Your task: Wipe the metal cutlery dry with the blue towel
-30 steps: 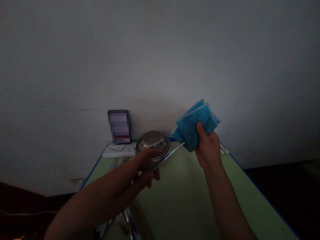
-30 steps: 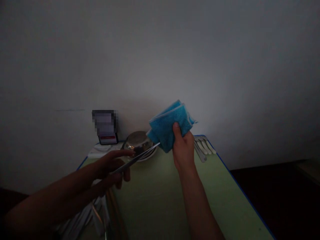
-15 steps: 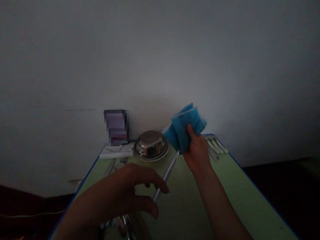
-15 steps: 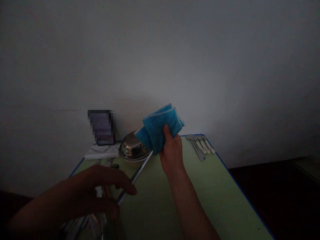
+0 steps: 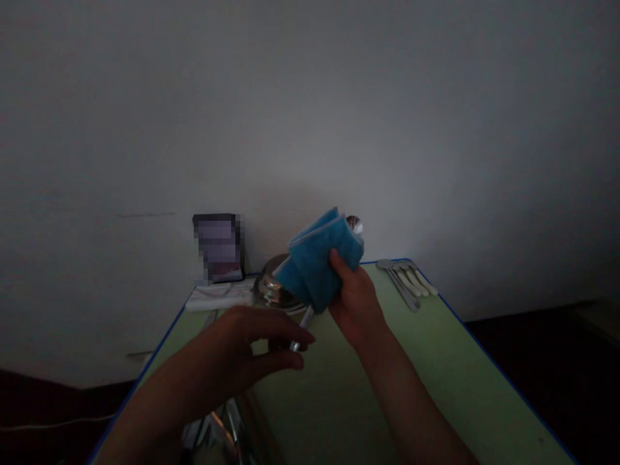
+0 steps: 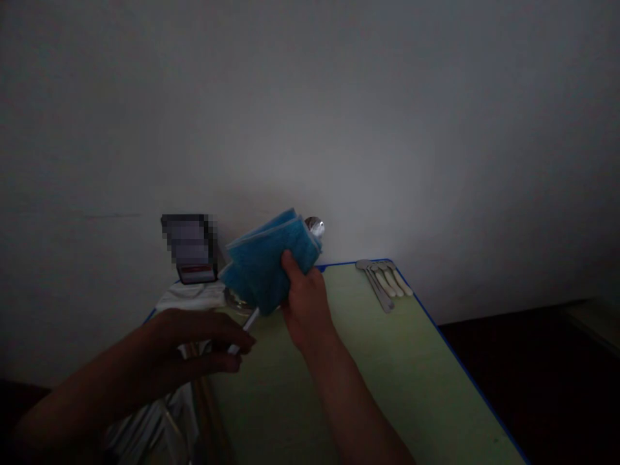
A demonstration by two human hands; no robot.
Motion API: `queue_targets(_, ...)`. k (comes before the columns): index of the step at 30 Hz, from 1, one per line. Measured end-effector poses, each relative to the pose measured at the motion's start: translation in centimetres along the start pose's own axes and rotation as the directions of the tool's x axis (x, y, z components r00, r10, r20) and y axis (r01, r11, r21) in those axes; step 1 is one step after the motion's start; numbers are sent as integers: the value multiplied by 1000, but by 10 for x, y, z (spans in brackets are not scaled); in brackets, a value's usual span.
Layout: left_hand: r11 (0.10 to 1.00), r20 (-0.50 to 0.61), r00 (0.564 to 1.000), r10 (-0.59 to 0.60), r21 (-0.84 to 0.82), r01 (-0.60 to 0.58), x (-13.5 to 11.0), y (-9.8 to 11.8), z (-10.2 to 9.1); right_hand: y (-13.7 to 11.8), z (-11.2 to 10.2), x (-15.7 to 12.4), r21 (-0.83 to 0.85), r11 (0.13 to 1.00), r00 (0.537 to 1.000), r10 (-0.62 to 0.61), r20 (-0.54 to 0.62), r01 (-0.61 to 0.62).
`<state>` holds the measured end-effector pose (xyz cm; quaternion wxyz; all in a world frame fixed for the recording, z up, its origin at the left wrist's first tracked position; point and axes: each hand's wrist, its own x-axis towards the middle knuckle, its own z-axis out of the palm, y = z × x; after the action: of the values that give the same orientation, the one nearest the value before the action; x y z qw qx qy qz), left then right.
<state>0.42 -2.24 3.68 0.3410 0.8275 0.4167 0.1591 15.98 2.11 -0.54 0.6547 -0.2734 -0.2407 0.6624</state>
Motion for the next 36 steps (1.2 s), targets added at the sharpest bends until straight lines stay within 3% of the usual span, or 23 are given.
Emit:
queue_targets(8, 994, 96, 989, 112, 1, -113, -10, -2, -8, -5, -9, 13, 194, 981, 986, 47, -159, -15)
queue_targets(14, 986, 103, 982, 156, -70, -149, -23, -8, -17, -16, -16, 18, 157, 970, 964, -151, -219, 187)
queue_targets(17, 992, 20, 996, 90, -85, -88, -21, -14, -17, -15, -15, 17, 134, 965, 954, -191, -230, 225)
queue_targets(19, 997, -98, 995, 29, -66, -35, -17, -20, -16, -13, -13, 15, 127, 970, 957, -172, -236, 206)
queue_targets(21, 1000, -146, 989, -22, -18, 19, -12, -25, -17, -10, -11, 14, 129, 975, 961, -150, -230, 183)
queue_targets(27, 987, -96, 992, -85, 130, 97, -7, -25, -19, 2, -3, 6, 123, 988, 979, -68, -190, 93)
queue_targets(32, 965, -97, 995, -28, 256, 52, -9, -17, -11, 16, 4, 1, 128, 992, 988, 12, -151, 8)
queue_targets(36, 943, -121, 992, 22, 331, 20, -10, -10, -6, 18, 4, 3, 169, 985, 983, 7, -186, 25)
